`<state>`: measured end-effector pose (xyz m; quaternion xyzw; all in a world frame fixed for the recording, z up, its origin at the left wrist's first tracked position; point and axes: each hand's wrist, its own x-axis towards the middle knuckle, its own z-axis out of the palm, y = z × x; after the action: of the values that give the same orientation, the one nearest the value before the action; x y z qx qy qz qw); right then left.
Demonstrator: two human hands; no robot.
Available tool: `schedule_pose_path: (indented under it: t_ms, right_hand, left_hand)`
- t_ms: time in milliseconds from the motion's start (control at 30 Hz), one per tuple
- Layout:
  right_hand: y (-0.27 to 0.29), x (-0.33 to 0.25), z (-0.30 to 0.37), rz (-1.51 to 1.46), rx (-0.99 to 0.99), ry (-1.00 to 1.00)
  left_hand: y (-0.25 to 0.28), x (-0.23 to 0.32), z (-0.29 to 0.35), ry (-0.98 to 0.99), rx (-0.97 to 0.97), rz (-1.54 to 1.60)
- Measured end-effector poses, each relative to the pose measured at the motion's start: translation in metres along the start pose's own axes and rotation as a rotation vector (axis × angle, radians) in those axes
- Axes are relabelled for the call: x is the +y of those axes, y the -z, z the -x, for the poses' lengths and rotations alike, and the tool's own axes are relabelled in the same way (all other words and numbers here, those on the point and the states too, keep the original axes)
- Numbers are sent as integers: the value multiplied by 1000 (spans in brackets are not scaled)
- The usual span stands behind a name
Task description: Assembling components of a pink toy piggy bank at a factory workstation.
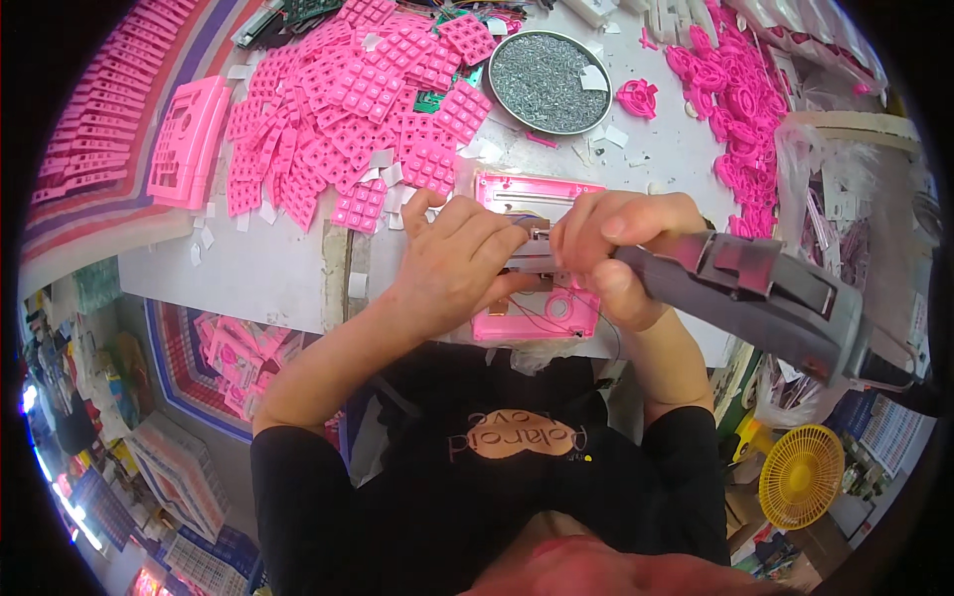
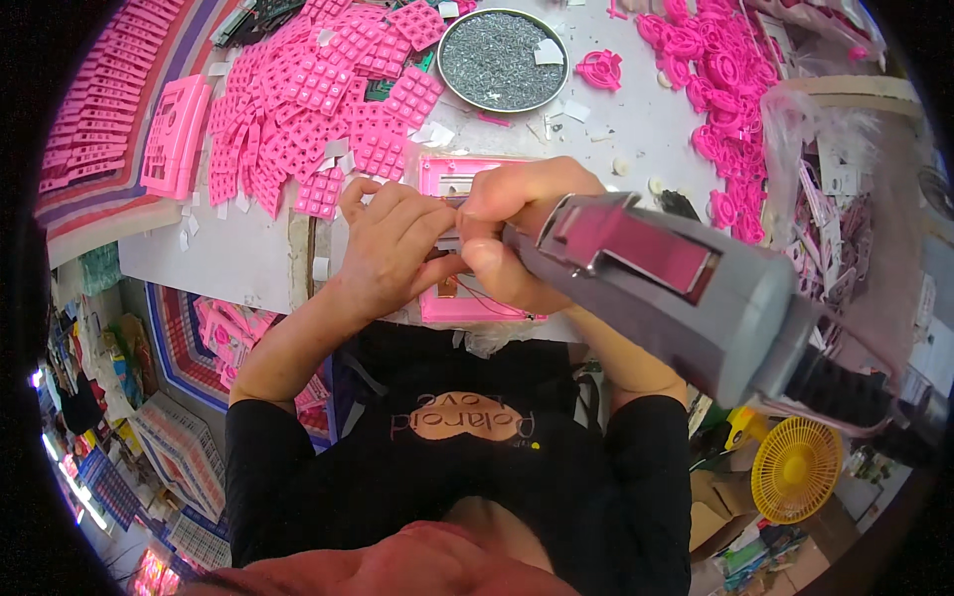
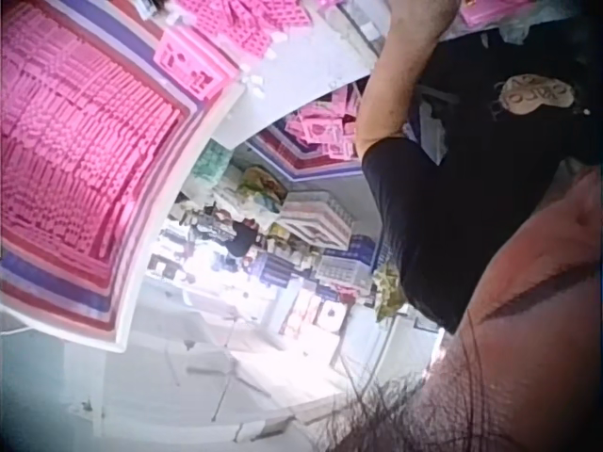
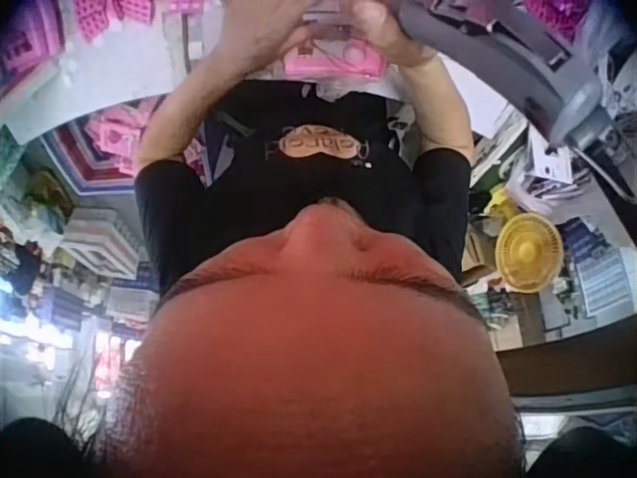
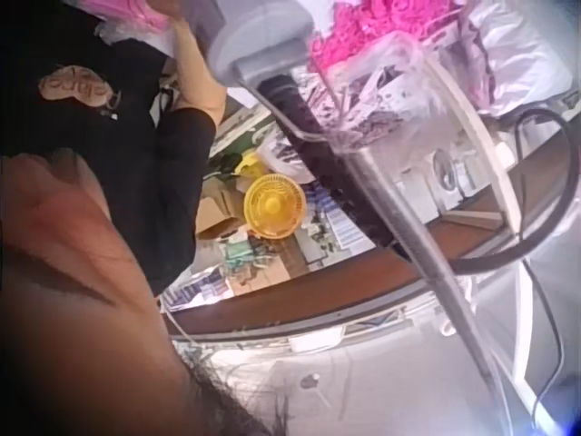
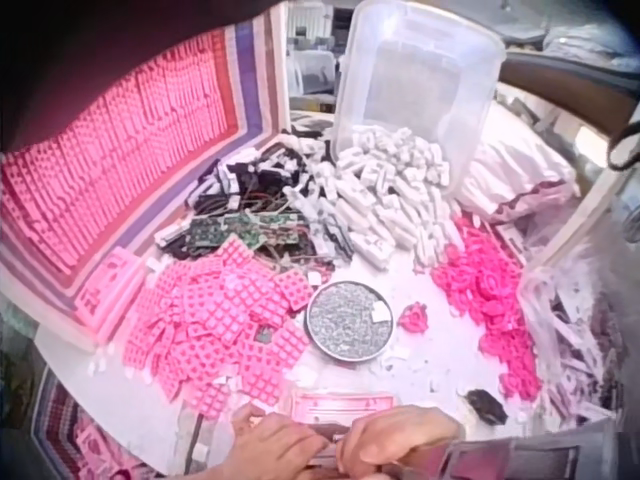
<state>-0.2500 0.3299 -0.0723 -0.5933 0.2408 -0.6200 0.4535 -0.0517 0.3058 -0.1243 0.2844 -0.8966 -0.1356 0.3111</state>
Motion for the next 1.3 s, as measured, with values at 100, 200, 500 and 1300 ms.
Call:
schedule_pose_path:
  t_ms: [100, 200, 500, 1300]
  right_hand:
    - [0, 3, 3, 32, -1, -8]
    - [-4, 2, 4, 24, 12, 1]
    - [-4, -1, 4, 88, -48, 47]
    - [16, 10, -15, 159, -332, -13]
  left_hand:
    - [0, 1, 0, 15, -13, -1]
    - [0, -1, 1, 10, -21, 19]
    - [1, 0, 1, 11, -17, 45]
    - [-13, 1, 7, -26, 59, 97]
